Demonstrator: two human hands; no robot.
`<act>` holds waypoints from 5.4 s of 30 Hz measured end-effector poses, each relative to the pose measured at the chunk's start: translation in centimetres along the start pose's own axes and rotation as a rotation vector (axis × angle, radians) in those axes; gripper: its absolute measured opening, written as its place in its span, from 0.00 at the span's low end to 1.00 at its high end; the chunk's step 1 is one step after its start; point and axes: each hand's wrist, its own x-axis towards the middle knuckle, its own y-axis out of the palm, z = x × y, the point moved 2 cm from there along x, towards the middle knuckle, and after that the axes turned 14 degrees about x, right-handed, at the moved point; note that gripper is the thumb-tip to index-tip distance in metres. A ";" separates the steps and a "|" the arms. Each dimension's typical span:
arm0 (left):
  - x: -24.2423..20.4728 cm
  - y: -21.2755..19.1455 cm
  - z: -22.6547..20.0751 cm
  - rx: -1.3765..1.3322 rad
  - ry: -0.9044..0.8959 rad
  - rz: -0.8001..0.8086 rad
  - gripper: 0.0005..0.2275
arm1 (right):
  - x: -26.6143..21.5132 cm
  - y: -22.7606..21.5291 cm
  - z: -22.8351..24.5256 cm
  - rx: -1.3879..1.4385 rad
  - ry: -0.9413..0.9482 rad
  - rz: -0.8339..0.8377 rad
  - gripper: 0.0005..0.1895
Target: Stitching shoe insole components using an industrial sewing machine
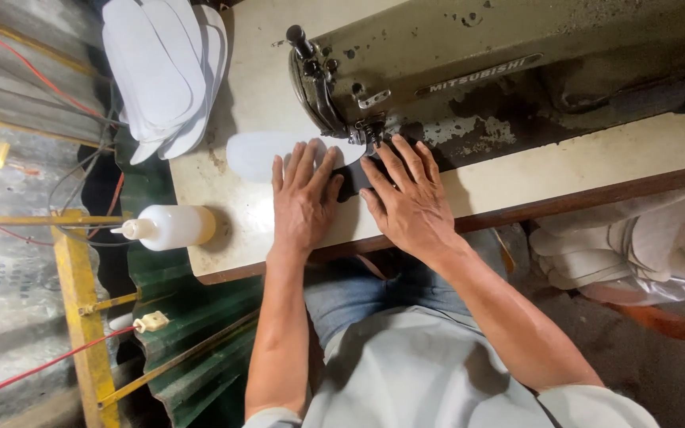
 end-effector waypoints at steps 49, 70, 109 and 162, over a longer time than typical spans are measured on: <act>-3.6 -4.6 -4.0 -0.101 0.175 0.072 0.29 | -0.1 -1.1 0.3 0.047 0.015 -0.086 0.15; -0.7 -3.7 -2.1 -0.139 0.163 0.091 0.30 | 0.2 -1.1 0.4 0.057 -0.002 -0.167 0.14; 2.9 0.9 0.7 -0.237 0.118 0.082 0.28 | -0.2 -0.7 -0.1 0.034 -0.020 -0.071 0.16; -2.7 -7.1 -5.8 -0.113 0.176 0.103 0.17 | -0.1 -1.0 -0.2 0.030 -0.031 -0.102 0.14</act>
